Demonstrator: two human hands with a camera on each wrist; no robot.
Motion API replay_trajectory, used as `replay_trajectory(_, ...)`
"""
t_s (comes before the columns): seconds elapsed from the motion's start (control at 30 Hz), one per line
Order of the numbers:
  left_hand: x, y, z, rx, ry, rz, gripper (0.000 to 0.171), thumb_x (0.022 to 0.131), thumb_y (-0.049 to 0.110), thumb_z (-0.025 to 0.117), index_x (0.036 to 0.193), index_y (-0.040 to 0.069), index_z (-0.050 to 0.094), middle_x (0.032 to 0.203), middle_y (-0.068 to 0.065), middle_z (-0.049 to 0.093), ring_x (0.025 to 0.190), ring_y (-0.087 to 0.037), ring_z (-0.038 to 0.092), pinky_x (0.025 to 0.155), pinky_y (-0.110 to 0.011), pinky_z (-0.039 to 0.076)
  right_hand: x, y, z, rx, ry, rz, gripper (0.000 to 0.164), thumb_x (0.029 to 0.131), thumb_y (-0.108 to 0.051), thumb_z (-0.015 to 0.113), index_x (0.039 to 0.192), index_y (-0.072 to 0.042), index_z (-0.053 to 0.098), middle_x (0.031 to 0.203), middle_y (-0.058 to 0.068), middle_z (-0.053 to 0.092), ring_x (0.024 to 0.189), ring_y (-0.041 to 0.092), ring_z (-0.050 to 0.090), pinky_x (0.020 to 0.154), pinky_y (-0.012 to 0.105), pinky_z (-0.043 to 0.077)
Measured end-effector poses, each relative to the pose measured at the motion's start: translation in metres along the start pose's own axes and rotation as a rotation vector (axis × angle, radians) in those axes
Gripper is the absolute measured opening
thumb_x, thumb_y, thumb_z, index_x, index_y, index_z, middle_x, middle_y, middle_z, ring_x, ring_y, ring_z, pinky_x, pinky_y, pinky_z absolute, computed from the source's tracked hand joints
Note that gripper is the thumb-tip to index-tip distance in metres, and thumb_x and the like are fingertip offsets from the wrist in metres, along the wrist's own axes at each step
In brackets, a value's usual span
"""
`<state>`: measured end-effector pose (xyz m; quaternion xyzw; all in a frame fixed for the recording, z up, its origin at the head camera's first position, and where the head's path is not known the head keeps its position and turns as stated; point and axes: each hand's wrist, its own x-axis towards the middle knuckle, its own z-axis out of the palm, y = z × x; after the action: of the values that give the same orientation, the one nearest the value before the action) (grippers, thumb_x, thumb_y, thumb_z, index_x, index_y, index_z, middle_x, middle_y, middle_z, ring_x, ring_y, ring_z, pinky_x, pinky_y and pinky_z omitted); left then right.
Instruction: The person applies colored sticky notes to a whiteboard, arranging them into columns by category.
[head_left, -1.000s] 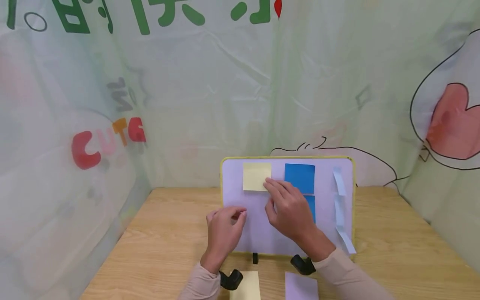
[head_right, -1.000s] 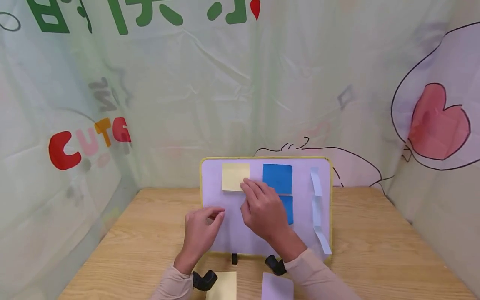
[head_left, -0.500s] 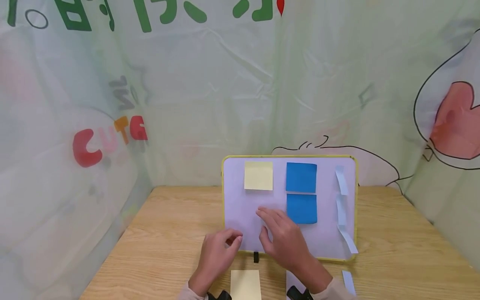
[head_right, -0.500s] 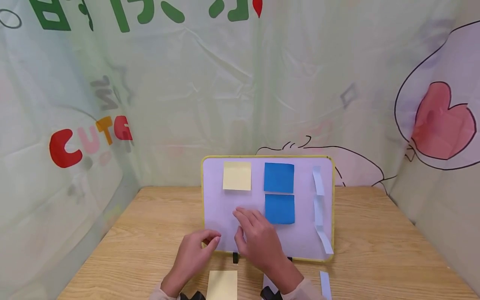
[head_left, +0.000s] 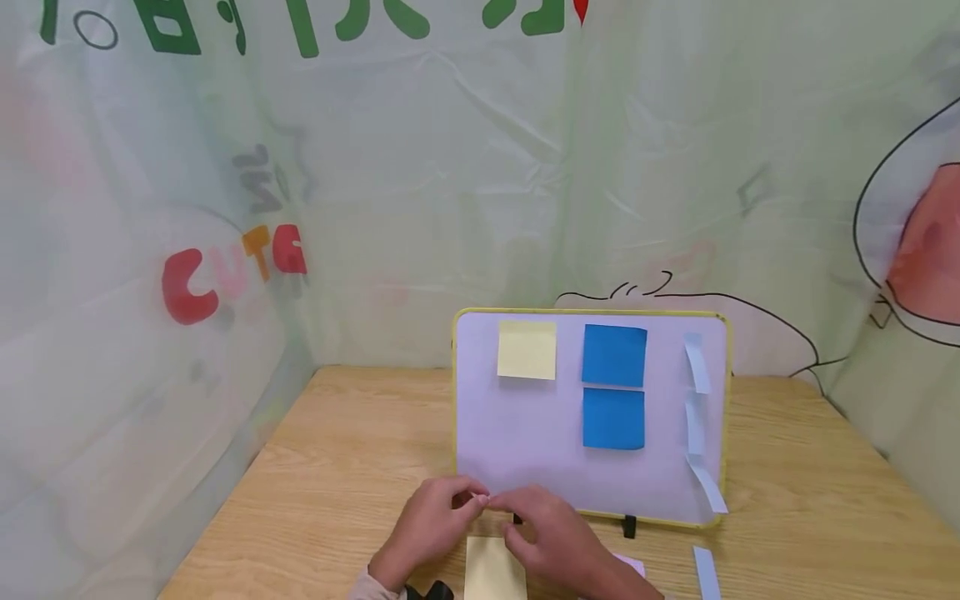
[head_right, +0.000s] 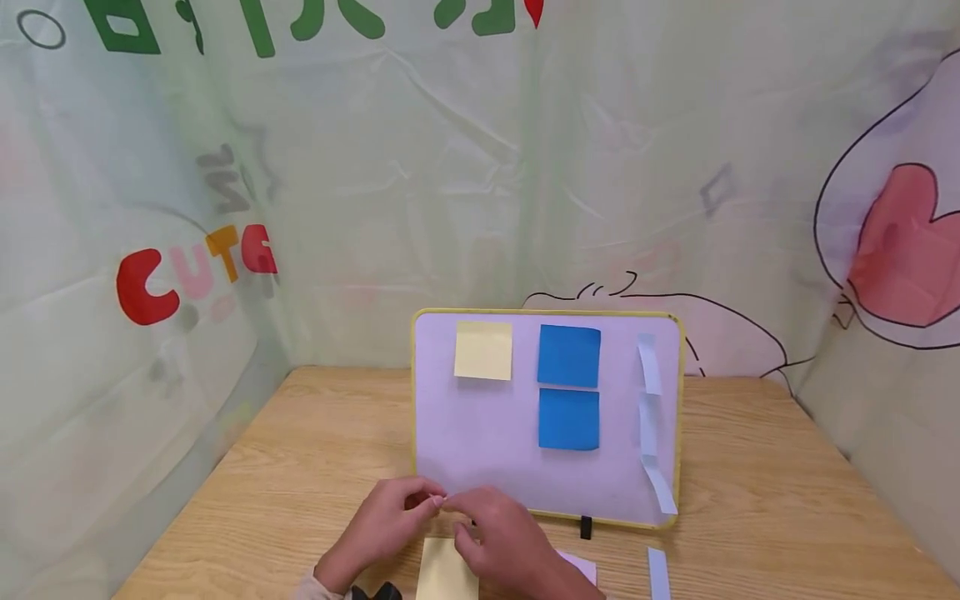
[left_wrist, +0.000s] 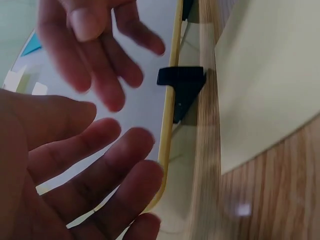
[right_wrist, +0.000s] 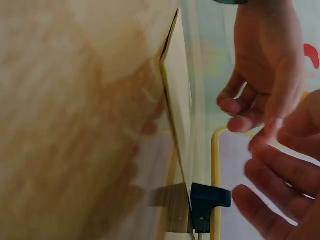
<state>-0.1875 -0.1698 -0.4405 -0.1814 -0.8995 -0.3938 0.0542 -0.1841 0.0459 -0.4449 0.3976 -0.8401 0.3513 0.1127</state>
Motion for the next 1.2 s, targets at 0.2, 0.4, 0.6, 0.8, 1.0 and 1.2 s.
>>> replay_trajectory(0.2, -0.006, -0.014, -0.006, -0.079, -0.077, -0.051, 0.017, 0.098, 0.029, 0.066, 0.102, 0.017, 0.077, 0.085, 0.015, 0.069, 0.078, -0.001, 0.062, 0.073, -0.027, 0.05, -0.001, -0.002, -0.002, 0.059, -0.27, 0.039, 0.021, 0.098, -0.02, 0.065, 0.116, -0.014, 0.073, 0.114, -0.012, 0.068, 0.106, 0.007, 0.062, 0.087, 0.032, 0.053)
replay_trajectory(0.4, -0.008, -0.021, -0.008, -0.155, -0.174, -0.041, 0.019, 0.098, 0.028, 0.065, 0.104, 0.013, 0.076, 0.08, 0.011, 0.066, 0.067, -0.005, 0.062, 0.069, -0.025, 0.05, -0.007, 0.003, -0.001, 0.035, -0.381, -0.079, 0.027, 0.098, -0.027, 0.065, 0.12, -0.013, 0.072, 0.124, -0.005, 0.067, 0.116, 0.013, 0.06, 0.09, 0.034, 0.052)
replay_trajectory(0.6, -0.01, -0.024, -0.012, -0.17, -0.24, -0.042, 0.021, 0.097, 0.027, 0.066, 0.106, 0.01, 0.075, 0.081, 0.011, 0.066, 0.067, -0.006, 0.063, 0.065, -0.024, 0.051, -0.008, 0.01, 0.002, -0.019, -0.422, -0.207, 0.043, 0.096, -0.047, 0.064, 0.12, -0.012, 0.074, 0.131, 0.0, 0.065, 0.117, 0.014, 0.058, 0.089, 0.032, 0.052)
replay_trajectory(0.8, -0.016, -0.028, -0.015, -0.171, -0.261, -0.036, 0.019, 0.097, 0.025, 0.067, 0.103, 0.01, 0.075, 0.083, 0.012, 0.065, 0.069, -0.004, 0.063, 0.067, -0.024, 0.051, -0.009, 0.014, 0.004, 0.048, -0.454, -0.211, 0.042, 0.095, -0.043, 0.067, 0.121, -0.011, 0.074, 0.132, 0.002, 0.064, 0.117, 0.014, 0.057, 0.089, 0.029, 0.051)
replay_trajectory(1.0, -0.016, -0.029, -0.019, -0.15, -0.283, -0.018, 0.016, 0.097, 0.026, 0.066, 0.095, 0.014, 0.076, 0.081, 0.013, 0.065, 0.072, -0.002, 0.059, 0.069, -0.024, 0.05, -0.009, 0.016, 0.0, 0.12, -0.511, -0.093, 0.037, 0.098, -0.036, 0.065, 0.126, -0.012, 0.071, 0.137, -0.002, 0.061, 0.124, 0.014, 0.053, 0.095, 0.032, 0.048)
replay_trajectory(1.2, -0.017, -0.027, -0.021, -0.162, -0.313, -0.03, 0.017, 0.098, 0.025, 0.064, 0.093, 0.015, 0.077, 0.08, 0.011, 0.066, 0.073, -0.002, 0.057, 0.07, -0.024, 0.048, -0.01, 0.012, -0.001, 0.13, -0.539, -0.02, 0.031, 0.103, -0.037, 0.057, 0.122, -0.018, 0.072, 0.129, -0.007, 0.064, 0.117, 0.01, 0.058, 0.094, 0.032, 0.05)
